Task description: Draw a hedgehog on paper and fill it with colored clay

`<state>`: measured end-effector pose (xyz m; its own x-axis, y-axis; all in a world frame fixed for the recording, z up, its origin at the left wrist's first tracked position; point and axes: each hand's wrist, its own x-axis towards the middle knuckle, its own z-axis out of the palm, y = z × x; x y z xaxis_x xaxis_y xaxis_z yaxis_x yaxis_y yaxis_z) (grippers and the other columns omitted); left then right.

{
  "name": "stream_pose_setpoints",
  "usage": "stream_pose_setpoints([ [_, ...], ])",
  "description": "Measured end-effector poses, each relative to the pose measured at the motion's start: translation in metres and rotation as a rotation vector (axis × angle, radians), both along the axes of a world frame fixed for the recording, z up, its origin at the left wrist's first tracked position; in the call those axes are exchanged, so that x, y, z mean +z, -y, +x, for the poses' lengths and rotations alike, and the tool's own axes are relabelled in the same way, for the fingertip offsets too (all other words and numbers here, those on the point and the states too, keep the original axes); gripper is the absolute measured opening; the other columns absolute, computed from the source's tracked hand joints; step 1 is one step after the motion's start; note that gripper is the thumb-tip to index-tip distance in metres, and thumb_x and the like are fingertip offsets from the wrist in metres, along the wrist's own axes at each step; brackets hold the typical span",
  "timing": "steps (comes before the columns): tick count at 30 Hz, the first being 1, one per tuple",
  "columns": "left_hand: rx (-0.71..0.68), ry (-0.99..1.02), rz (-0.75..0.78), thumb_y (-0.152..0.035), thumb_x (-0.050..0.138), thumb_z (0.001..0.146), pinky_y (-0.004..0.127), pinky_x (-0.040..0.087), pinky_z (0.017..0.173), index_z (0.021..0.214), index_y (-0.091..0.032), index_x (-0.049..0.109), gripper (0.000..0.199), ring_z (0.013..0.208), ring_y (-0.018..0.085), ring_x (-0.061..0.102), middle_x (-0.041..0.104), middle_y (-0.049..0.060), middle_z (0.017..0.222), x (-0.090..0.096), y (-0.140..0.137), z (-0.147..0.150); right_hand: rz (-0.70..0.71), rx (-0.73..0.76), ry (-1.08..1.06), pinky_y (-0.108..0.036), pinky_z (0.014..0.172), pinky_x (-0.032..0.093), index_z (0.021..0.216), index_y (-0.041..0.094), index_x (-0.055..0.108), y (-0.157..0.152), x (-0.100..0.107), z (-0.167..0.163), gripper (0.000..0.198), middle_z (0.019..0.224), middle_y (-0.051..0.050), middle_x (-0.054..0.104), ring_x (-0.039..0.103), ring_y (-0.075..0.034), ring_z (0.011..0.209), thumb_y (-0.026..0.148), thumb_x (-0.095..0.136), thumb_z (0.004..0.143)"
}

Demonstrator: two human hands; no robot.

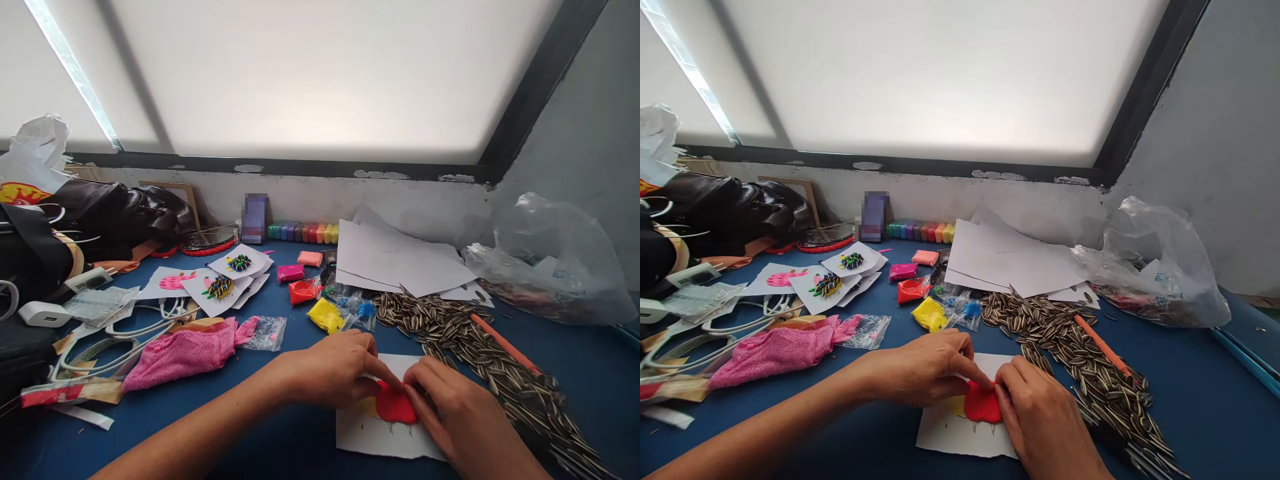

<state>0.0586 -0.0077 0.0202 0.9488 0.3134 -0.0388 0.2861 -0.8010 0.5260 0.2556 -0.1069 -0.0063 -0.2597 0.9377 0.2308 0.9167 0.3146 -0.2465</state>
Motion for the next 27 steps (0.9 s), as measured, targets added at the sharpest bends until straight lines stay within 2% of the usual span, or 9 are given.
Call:
stream_pose_setpoints([
  [6, -0.006, -0.015, -0.008, -0.021, 0.059, 0.093, 0.024, 0.04, 0.08, 0.119, -0.027, 0.068, 0.029, 0.091, 0.016, 0.053, 0.056, 0.005, 0.091, 0.002, -0.001, 0.0, -0.19, -0.014, -0.165, -0.031, 0.072, 0.052, 0.103, 0.027, 0.066, -0.001, 0.002, 0.008, 0.029, 0.097, -0.005, 0.068, 0.067, -0.018, 0.084, 0.025, 0.037, 0.098],
  [12, -0.006, -0.026, -0.001, -0.021, 0.059, 0.092, 0.026, 0.041, 0.081, 0.119, -0.03, 0.068, 0.03, 0.09, 0.017, 0.053, 0.055, 0.004, 0.09, 0.003, -0.002, 0.0, -0.247, 0.003, -0.156, -0.03, 0.068, 0.052, 0.091, 0.025, 0.066, -0.001, 0.006, 0.007, 0.027, 0.089, -0.004, 0.067, 0.066, -0.018, 0.077, 0.024, 0.04, 0.097],
  [21, -0.007, -0.01, 0.004, -0.021, 0.059, 0.092, 0.026, 0.041, 0.081, 0.118, -0.029, 0.068, 0.029, 0.09, 0.017, 0.052, 0.054, 0.005, 0.09, 0.002, -0.001, 0.0, -0.195, 0.0, -0.121, -0.027, 0.062, 0.048, 0.083, 0.025, 0.06, 0.0, 0.009, 0.002, 0.023, 0.083, -0.002, 0.064, 0.063, -0.016, 0.07, 0.023, 0.042, 0.096],
  [27, -0.013, -0.016, -0.017, -0.021, 0.061, 0.091, 0.025, 0.04, 0.08, 0.12, -0.03, 0.067, 0.031, 0.088, 0.016, 0.052, 0.054, 0.004, 0.09, 0.003, -0.001, -0.001, -0.263, -0.039, -0.182, -0.027, 0.064, 0.048, 0.084, 0.024, 0.06, -0.001, 0.012, 0.002, 0.024, 0.082, -0.002, 0.065, 0.062, -0.016, 0.072, 0.023, 0.039, 0.096],
])
